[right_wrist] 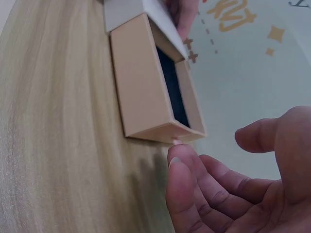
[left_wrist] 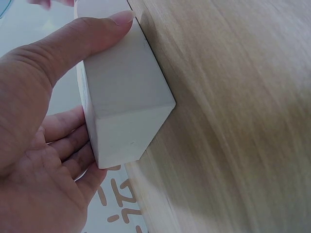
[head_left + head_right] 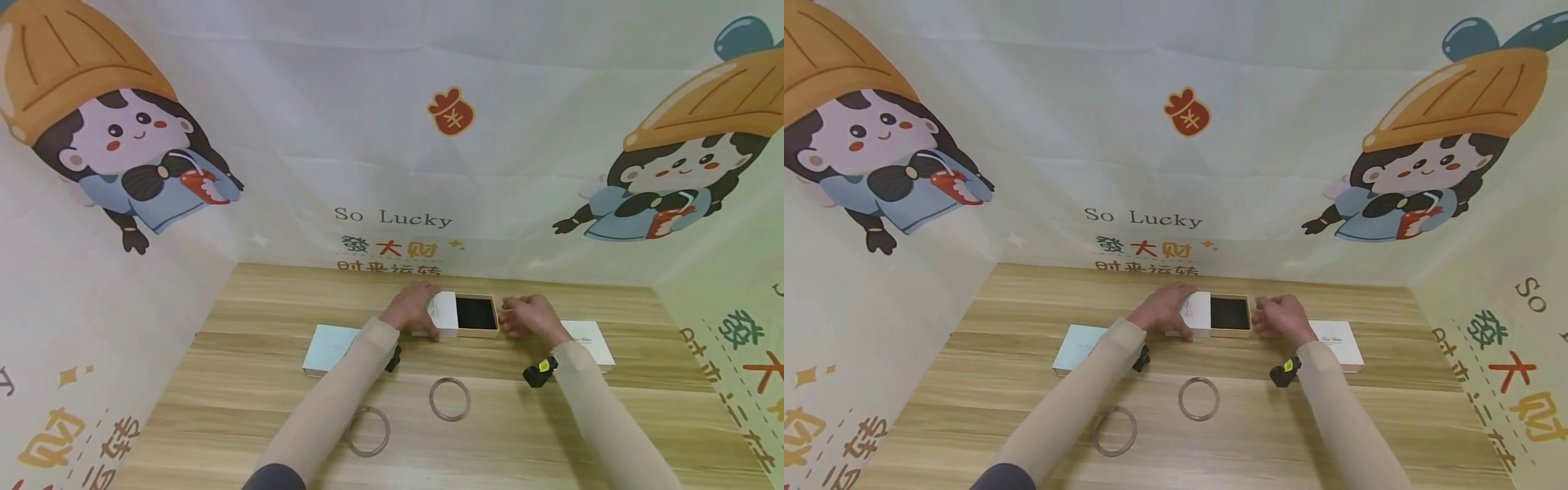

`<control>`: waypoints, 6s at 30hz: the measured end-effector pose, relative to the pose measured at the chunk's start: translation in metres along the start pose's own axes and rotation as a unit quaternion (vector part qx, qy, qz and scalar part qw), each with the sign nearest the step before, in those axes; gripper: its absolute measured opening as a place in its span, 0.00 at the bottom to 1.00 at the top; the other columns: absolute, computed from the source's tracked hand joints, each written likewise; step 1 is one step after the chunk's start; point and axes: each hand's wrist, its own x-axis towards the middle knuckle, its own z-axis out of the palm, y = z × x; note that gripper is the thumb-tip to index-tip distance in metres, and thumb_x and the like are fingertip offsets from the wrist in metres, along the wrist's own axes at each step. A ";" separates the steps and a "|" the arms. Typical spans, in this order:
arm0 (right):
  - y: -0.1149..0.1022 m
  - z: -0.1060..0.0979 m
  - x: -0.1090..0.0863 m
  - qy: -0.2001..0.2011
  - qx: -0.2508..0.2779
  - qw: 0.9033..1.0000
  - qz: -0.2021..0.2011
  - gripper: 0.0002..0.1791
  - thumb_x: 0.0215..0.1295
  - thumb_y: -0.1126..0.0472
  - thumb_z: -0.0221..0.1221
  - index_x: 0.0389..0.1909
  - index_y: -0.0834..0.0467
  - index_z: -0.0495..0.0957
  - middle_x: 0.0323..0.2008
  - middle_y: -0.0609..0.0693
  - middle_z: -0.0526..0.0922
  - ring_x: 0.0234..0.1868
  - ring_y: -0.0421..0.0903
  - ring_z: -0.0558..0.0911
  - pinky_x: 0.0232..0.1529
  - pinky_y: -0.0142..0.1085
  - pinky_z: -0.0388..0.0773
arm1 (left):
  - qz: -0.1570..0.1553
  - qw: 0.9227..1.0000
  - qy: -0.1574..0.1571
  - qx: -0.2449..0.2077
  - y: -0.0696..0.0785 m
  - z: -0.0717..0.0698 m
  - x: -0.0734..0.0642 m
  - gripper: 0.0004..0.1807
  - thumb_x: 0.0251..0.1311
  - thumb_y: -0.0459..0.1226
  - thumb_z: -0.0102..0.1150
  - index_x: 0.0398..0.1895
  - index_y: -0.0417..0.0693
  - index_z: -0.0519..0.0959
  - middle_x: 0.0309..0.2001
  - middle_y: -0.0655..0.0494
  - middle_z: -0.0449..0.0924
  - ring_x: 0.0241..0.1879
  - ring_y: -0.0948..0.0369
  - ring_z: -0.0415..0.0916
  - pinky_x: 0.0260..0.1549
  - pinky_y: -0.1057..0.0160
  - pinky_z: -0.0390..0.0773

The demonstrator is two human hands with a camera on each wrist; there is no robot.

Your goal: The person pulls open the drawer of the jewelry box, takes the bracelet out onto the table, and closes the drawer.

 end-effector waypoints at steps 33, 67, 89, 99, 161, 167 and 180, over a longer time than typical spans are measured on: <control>0.018 0.010 0.019 -0.006 -0.031 0.999 -0.036 0.17 0.74 0.68 0.55 0.53 0.78 0.79 0.28 0.51 0.88 0.24 0.34 0.84 0.31 0.29 0.85 | -0.005 1.000 -0.003 -0.012 -0.003 0.003 0.001 0.56 0.41 0.45 0.85 0.77 0.50 0.65 0.78 0.50 0.61 0.79 0.49 0.57 0.77 0.49 0.60; 0.020 0.020 0.022 0.009 -0.037 0.997 -0.061 0.15 0.74 0.67 0.54 0.50 0.74 0.81 0.33 0.58 0.89 0.28 0.37 0.85 0.33 0.31 0.86 | -0.001 1.000 0.007 -0.008 -0.004 0.002 0.001 0.57 0.40 0.45 0.86 0.77 0.49 0.65 0.77 0.49 0.64 0.77 0.49 0.60 0.76 0.49 0.63; 0.018 0.038 0.028 0.015 -0.021 0.997 -0.072 0.12 0.72 0.69 0.54 0.46 0.72 0.83 0.30 0.56 0.88 0.26 0.38 0.84 0.32 0.31 0.86 | 0.000 1.000 0.004 -0.008 -0.002 0.003 0.002 0.57 0.41 0.44 0.85 0.77 0.49 0.65 0.76 0.50 0.65 0.76 0.50 0.61 0.76 0.51 0.63; 0.014 0.045 0.025 0.019 -0.028 0.996 -0.086 0.12 0.70 0.70 0.55 0.44 0.72 0.84 0.29 0.55 0.88 0.25 0.37 0.84 0.30 0.30 0.85 | -0.004 1.000 0.004 -0.011 -0.002 0.004 0.002 0.57 0.40 0.44 0.86 0.77 0.49 0.65 0.76 0.50 0.65 0.76 0.50 0.61 0.75 0.51 0.63; -0.005 0.061 0.015 -0.009 -0.121 0.978 -0.172 0.17 0.73 0.56 0.60 0.54 0.64 0.81 0.45 0.60 0.86 0.43 0.52 0.86 0.45 0.42 0.85 | 0.009 0.993 0.070 -0.098 -0.013 0.001 -0.008 0.63 0.46 0.53 0.81 0.82 0.47 0.54 0.81 0.39 0.49 0.82 0.42 0.41 0.78 0.41 0.52; -0.009 0.048 0.016 -0.020 -0.175 0.961 -0.212 0.24 0.74 0.55 0.59 0.66 0.60 0.75 0.58 0.61 0.82 0.58 0.60 0.81 0.60 0.54 0.80 | -0.050 0.973 0.124 -0.191 -0.013 0.002 -0.022 0.55 0.58 0.54 0.73 0.82 0.44 0.53 0.80 0.36 0.53 0.80 0.39 0.49 0.75 0.40 0.59; -0.027 0.034 0.025 -0.100 -0.212 0.933 -0.272 0.29 0.71 0.64 0.62 0.72 0.62 0.70 0.68 0.64 0.74 0.66 0.64 0.75 0.64 0.60 0.75 | -0.145 0.948 0.149 -0.241 0.007 0.017 -0.055 0.36 0.67 0.42 0.67 0.70 0.29 0.66 0.53 0.35 0.80 0.54 0.44 0.78 0.57 0.47 0.79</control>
